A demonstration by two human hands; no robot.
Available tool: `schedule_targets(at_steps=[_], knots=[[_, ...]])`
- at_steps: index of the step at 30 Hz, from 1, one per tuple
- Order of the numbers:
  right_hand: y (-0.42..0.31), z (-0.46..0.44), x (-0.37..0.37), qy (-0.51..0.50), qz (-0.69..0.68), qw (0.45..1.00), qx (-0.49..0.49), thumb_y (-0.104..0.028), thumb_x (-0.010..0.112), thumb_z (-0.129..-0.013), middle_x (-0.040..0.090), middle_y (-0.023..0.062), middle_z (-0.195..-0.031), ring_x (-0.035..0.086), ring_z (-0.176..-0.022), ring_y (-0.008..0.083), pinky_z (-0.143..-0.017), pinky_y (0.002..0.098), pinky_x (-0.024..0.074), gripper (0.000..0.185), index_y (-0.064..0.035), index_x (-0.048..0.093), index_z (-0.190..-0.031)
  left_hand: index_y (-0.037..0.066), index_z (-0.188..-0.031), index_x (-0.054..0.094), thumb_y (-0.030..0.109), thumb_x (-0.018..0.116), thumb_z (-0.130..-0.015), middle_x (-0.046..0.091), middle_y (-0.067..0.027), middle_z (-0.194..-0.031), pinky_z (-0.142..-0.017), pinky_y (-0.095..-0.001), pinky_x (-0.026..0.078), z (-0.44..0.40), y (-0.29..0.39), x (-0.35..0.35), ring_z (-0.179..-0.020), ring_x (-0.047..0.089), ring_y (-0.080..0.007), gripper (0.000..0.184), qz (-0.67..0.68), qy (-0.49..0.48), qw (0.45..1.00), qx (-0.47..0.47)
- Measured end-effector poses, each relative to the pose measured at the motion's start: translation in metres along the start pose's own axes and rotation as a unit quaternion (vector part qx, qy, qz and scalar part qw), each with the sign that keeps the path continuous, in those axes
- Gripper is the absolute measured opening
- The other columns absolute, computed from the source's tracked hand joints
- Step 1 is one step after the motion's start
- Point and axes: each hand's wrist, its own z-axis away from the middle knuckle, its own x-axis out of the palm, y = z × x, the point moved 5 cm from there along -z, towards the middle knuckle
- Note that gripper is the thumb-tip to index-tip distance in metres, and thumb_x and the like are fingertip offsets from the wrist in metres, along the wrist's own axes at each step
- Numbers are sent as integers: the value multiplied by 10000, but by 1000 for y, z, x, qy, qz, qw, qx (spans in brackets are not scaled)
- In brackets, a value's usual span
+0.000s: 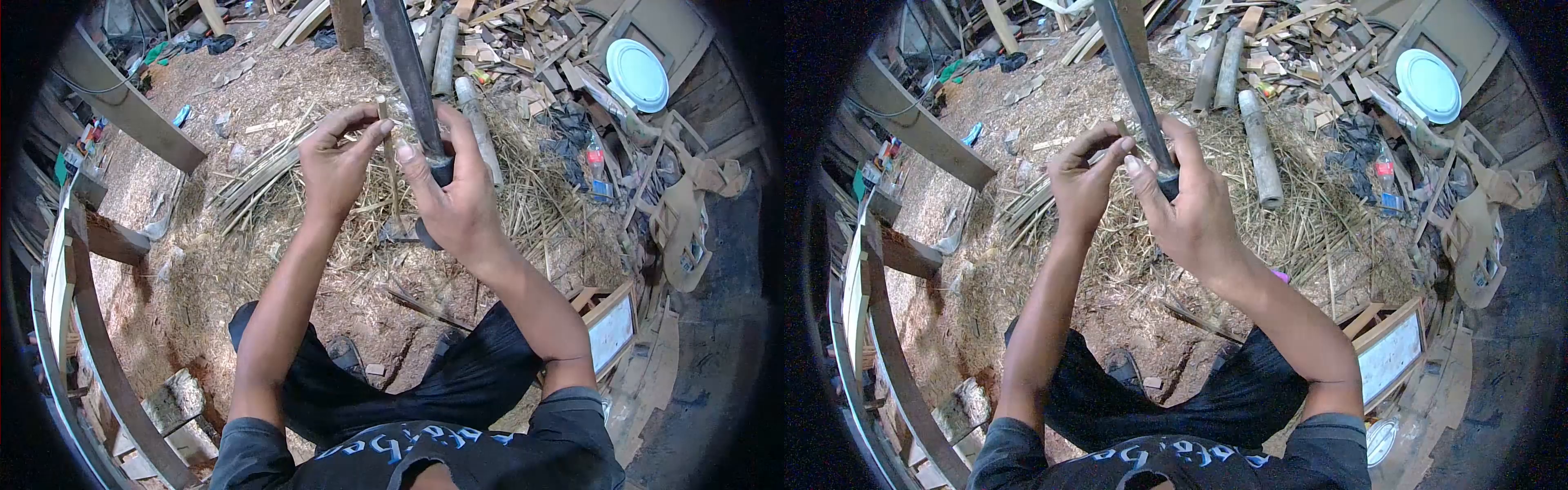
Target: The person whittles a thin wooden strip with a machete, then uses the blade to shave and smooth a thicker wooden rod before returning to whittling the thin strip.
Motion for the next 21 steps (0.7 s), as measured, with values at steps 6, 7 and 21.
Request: schedule_targets(at_steps=[6,7,21], knots=[[0,3,0,-46,-1,998,37,-136,560,-952,586,110,-664,627,-559,192,-506,351,456,525,20,349,-1406,-45,-1071,677,39,703,-884,701,-93,-944,-766,-271,569,0,8,6,-848,670,-139,206,6,-1,1000,-13],[3,3,1,-45,-1,998,37,-136,560,-952,586,110,-664,627,-559,192,-506,351,456,525,20,349,-1406,-45,-1071,677,39,703,-884,701,-93,-944,-766,-271,569,0,9,8,-848,670,-139,206,6,-3,1000,-13],[-1,6,1,-56,-8,998,-7,-114,557,-949,624,227,-831,664,-706,274,-619,387,492,603,99,285,-1443,21,-1002,743,19,722,-848,700,-94,-951,-713,-240,562,-7,36,8,-854,666,-124,156,-56,9,995,87]])
